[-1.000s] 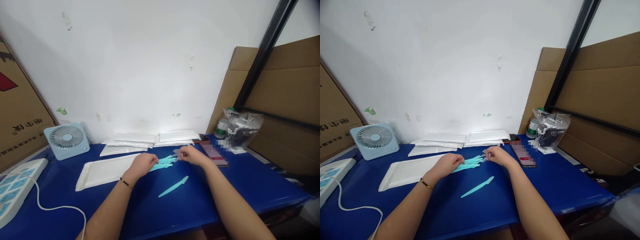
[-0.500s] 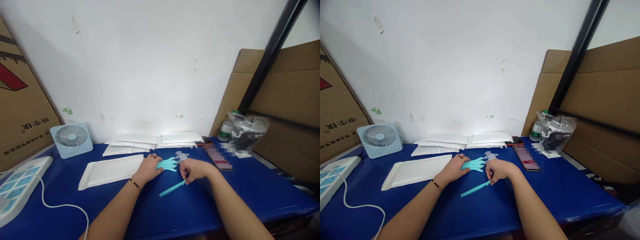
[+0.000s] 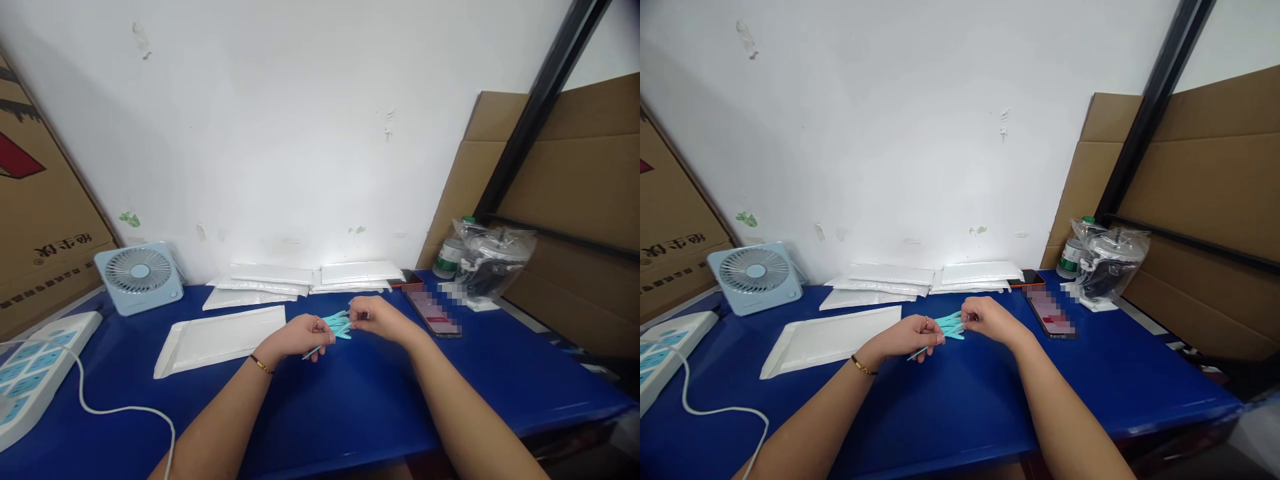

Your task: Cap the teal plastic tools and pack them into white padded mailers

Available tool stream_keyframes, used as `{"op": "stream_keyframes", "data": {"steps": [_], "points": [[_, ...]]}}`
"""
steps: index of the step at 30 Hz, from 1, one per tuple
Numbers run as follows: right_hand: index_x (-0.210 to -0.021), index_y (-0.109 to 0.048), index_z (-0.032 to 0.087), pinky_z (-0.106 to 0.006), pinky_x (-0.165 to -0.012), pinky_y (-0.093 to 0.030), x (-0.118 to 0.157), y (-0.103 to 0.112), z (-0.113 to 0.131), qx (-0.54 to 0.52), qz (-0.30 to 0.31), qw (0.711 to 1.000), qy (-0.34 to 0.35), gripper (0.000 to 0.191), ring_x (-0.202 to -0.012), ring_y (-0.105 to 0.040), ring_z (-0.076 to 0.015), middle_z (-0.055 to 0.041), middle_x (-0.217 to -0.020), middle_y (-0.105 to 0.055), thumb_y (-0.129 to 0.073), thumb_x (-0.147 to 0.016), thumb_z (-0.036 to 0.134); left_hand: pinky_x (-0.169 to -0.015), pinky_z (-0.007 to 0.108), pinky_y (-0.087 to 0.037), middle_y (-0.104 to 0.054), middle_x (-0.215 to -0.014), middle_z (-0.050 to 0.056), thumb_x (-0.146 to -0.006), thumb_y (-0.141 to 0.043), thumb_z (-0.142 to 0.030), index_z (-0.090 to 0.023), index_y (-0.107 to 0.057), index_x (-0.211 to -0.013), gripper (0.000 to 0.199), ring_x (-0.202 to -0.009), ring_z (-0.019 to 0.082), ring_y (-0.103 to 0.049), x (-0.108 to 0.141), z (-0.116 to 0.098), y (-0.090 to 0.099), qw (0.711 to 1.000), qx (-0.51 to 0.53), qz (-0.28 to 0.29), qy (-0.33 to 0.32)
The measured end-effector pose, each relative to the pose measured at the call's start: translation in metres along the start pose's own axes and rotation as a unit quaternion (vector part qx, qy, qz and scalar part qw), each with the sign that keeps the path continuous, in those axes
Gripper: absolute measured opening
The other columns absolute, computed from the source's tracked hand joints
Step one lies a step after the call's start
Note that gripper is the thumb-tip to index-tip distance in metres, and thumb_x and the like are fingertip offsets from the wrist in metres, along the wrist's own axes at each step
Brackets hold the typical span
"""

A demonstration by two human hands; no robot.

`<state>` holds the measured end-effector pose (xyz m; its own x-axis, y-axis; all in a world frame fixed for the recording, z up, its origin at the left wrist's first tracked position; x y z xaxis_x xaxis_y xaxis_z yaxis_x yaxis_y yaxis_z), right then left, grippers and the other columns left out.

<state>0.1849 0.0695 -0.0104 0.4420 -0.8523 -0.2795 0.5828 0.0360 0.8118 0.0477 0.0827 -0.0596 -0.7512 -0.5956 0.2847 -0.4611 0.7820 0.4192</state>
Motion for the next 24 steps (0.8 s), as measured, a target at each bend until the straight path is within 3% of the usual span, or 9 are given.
{"op": "stream_keyframes", "data": {"steps": [5, 10, 12, 16, 20, 24], "points": [[-0.069, -0.062, 0.017, -0.022, -0.06, -0.036, 0.0, 0.01, -0.009, 0.029, -0.023, 0.999, 0.002, 0.01, -0.066, -0.053, -0.0132, -0.0022, -0.073, -0.06, -0.059, -0.078, 0.015, -0.042, 0.019, -0.038, -0.055, -0.062, -0.002, -0.074, -0.056, -0.048, -0.015, -0.055, -0.084, 0.035, -0.044, 0.008, -0.049, -0.001, 0.005, 0.01, 0.999, 0.021, -0.024, 0.012], [-0.071, -0.065, 0.017, -0.023, -0.057, -0.036, 0.011, 0.022, -0.061, 0.078, -0.018, 0.988, -0.133, 0.002, -0.061, -0.054, -0.0138, -0.0015, -0.067, -0.062, -0.066, -0.07, 0.018, -0.046, 0.022, -0.039, -0.059, -0.064, -0.001, -0.075, -0.053, -0.044, -0.015, -0.055, -0.089, 0.032, -0.049, 0.011, -0.053, 0.002, 0.011, 0.028, 0.996, -0.044, -0.078, 0.018], [-0.078, -0.067, 0.018, -0.023, -0.056, -0.036, 0.016, 0.021, -0.074, 0.085, -0.001, 0.98, -0.177, 0.015, -0.06, -0.054, -0.0141, -0.0017, -0.068, -0.063, -0.072, -0.064, 0.023, -0.052, 0.023, -0.04, -0.063, -0.07, 0.002, -0.076, -0.051, -0.041, -0.016, -0.058, -0.088, 0.029, -0.059, 0.013, -0.057, 0.004, 0.006, 0.036, 0.984, -0.12, -0.129, -0.011], [-0.081, -0.068, 0.019, -0.023, -0.059, -0.037, 0.013, 0.018, -0.064, 0.079, -0.007, 0.986, -0.146, 0.011, -0.066, -0.055, -0.015, -0.0034, -0.076, -0.065, -0.063, -0.073, 0.024, -0.065, 0.026, -0.041, -0.066, -0.086, 0.004, -0.077, -0.05, -0.038, -0.018, -0.062, -0.082, 0.023, -0.078, 0.018, -0.059, 0.009, -0.004, 0.042, 0.952, -0.23, -0.197, -0.052], [-0.078, -0.068, 0.018, -0.023, -0.062, -0.038, 0.01, 0.014, -0.059, 0.084, 0.005, 0.989, -0.124, 0.018, -0.068, -0.057, -0.0148, -0.0034, -0.078, -0.066, -0.054, -0.072, 0.009, -0.061, 0.026, -0.039, -0.064, -0.08, 0.002, -0.083, -0.042, -0.036, -0.019, -0.059, -0.089, 0.024, -0.068, 0.016, -0.056, 0.01, -0.005, 0.042, 0.959, -0.203, -0.19, -0.047], [-0.08, -0.069, 0.017, -0.023, -0.062, -0.038, 0.01, 0.015, -0.063, 0.083, 0.0, 0.987, -0.134, 0.017, -0.068, -0.056, -0.0151, -0.0037, -0.077, -0.065, -0.055, -0.072, 0.01, -0.06, 0.025, -0.037, -0.06, -0.074, 0.0, -0.086, -0.039, -0.039, -0.02, -0.058, -0.09, 0.028, -0.066, 0.015, -0.053, 0.012, -0.012, 0.045, 0.954, -0.202, -0.213, -0.064]]}}
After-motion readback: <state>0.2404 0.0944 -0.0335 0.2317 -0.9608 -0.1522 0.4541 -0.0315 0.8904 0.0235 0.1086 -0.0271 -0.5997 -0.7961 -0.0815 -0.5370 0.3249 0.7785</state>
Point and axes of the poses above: each hand's wrist, its own x-axis away from the middle knuckle, its own y-axis out of the back of the hand, z = x × y, the point moved 8 cm from there along -x, towards the middle knuckle
